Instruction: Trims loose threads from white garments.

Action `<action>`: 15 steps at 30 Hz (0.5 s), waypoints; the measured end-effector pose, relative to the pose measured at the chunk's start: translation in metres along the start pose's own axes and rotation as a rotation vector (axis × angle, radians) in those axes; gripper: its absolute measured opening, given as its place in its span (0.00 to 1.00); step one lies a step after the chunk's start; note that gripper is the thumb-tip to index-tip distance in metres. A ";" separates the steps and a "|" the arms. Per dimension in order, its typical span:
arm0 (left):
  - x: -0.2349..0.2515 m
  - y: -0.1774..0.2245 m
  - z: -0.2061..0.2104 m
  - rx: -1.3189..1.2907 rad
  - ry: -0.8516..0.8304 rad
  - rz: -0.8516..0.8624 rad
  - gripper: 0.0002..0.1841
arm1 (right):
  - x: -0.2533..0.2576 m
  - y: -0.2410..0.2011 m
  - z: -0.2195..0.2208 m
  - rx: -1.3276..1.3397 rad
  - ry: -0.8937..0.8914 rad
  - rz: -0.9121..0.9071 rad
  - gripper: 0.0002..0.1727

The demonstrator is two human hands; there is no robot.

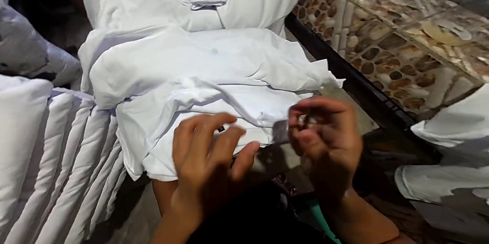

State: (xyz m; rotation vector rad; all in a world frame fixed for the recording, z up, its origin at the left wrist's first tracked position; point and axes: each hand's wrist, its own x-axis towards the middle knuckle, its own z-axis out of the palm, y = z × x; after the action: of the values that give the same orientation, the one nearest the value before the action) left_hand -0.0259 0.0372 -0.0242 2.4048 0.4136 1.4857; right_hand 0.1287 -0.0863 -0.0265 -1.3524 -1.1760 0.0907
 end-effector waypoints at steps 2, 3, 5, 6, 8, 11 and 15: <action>0.011 -0.007 0.025 0.059 -0.124 0.067 0.22 | -0.002 0.006 -0.020 -0.062 0.126 0.028 0.12; 0.013 -0.010 0.037 0.085 -0.190 0.087 0.26 | -0.005 0.009 -0.027 -0.094 0.156 0.064 0.12; 0.010 -0.012 0.057 0.138 -0.311 0.102 0.27 | -0.014 0.016 -0.036 -0.170 0.158 0.158 0.12; 0.007 -0.012 0.063 0.151 -0.357 0.108 0.24 | -0.018 0.021 -0.037 -0.215 0.141 0.183 0.13; 0.002 -0.011 0.066 0.116 -0.373 0.113 0.19 | -0.026 0.030 -0.037 -0.283 0.084 0.174 0.16; -0.004 -0.004 0.055 -0.051 -0.366 0.039 0.17 | -0.039 0.039 -0.031 -0.271 -0.011 0.193 0.21; -0.011 0.009 0.059 -0.303 -0.405 -0.062 0.12 | -0.055 0.044 -0.016 -0.230 -0.086 0.176 0.22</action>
State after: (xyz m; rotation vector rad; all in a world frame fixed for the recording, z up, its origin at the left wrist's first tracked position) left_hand 0.0230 0.0199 -0.0546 2.3384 0.1559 0.9213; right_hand 0.1382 -0.1200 -0.0896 -1.6688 -1.1634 0.1446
